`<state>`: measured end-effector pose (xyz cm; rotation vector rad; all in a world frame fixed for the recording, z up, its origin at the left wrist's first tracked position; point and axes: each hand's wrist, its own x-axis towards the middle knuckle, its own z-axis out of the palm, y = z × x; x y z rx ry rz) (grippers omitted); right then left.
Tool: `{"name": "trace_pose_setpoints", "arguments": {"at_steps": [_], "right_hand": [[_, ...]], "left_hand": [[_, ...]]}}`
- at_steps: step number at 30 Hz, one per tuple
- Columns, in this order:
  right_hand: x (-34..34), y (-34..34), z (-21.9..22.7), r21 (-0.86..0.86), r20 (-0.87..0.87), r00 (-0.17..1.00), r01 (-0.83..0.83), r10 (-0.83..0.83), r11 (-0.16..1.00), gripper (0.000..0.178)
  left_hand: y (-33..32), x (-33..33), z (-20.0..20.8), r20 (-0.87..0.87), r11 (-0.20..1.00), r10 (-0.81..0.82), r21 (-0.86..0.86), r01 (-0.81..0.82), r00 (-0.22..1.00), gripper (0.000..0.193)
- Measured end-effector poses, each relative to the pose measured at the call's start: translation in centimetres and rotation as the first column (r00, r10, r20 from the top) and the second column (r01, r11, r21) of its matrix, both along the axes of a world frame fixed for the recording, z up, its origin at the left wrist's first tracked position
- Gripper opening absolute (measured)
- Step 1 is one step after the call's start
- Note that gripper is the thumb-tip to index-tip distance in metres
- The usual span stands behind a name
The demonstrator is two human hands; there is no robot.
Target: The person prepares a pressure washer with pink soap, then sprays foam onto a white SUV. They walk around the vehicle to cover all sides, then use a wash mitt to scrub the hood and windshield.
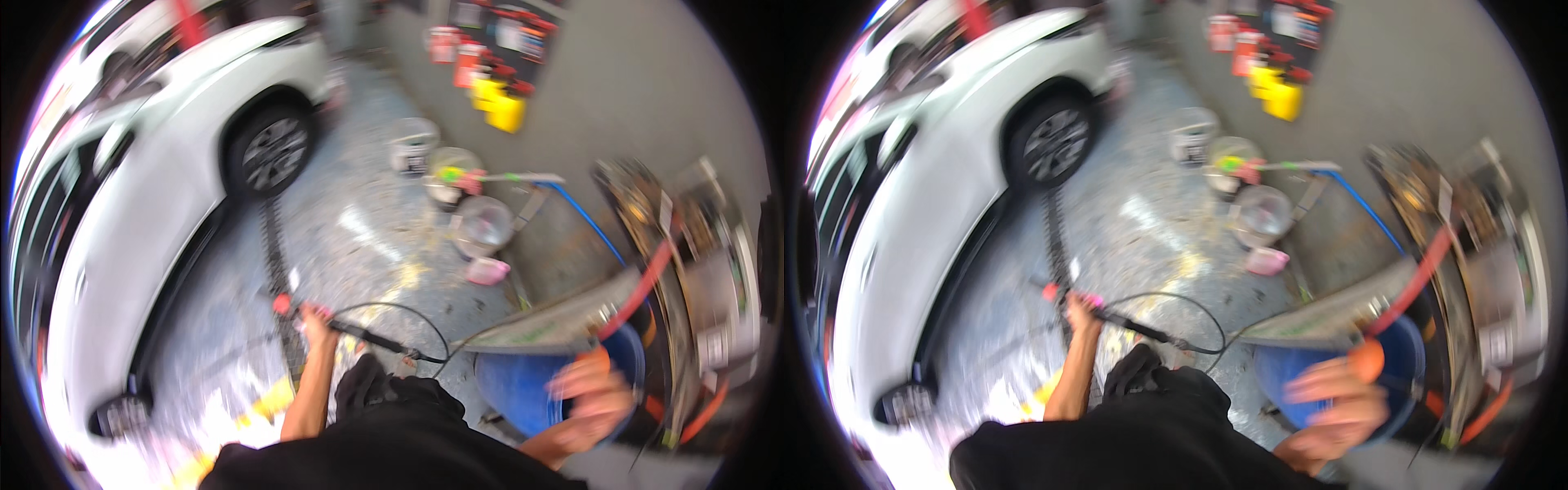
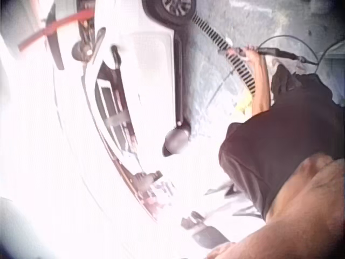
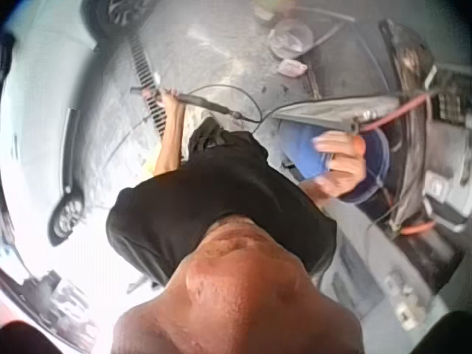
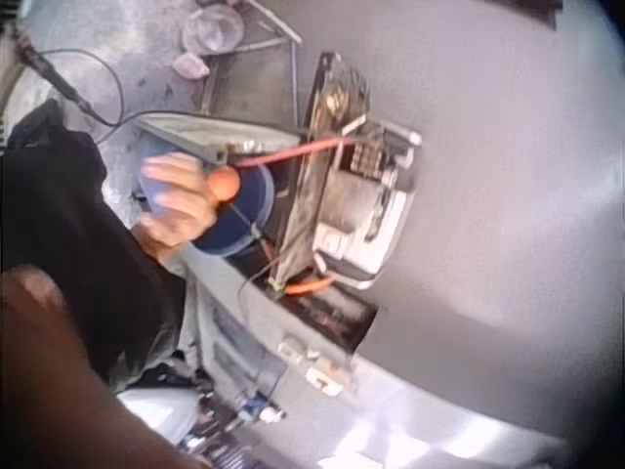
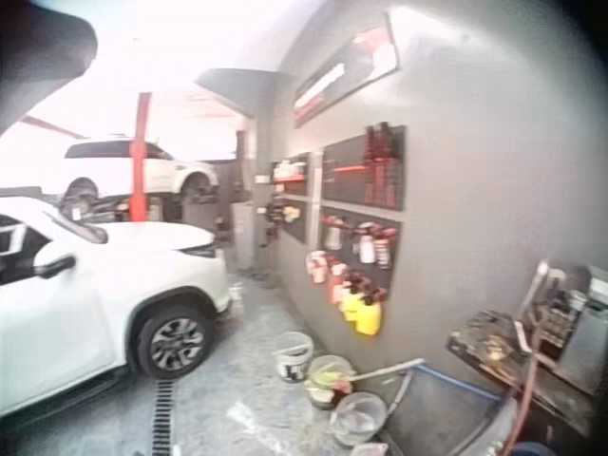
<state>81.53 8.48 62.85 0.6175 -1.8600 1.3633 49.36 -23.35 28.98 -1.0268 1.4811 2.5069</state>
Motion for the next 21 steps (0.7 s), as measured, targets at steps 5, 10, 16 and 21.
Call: {"name": "trace_pose_setpoints", "arguments": {"at_steps": [5,10,16,21], "right_hand": [[-14.4,-10.2,-15.9,0.351,0.626,0.756,-0.054,-0.191,0.935,0.059],[-19.0,-15.0,-25.5,0.100,0.818,0.573,-0.206,0.038,0.974,0.044],[-20.4,-18.9,-26.2,0.150,0.795,0.603,-0.074,-0.075,0.986,0.035],[-22.2,-21.6,-23.9,0.237,0.771,0.613,-0.027,-0.171,0.971,0.033]], "left_hand": [[1.7,1.2,3.0,-0.006,0.947,0.148,0.290,-0.140,0.989,0.038],[1.2,1.9,5.7,-0.026,0.929,0.139,0.348,-0.122,0.990,0.037],[-1.3,0.2,5.6,0.054,0.904,0.100,0.413,-0.114,0.993,0.044],[-3.4,-1.3,7.2,0.083,0.884,0.074,0.457,-0.104,0.994,0.041]]}}
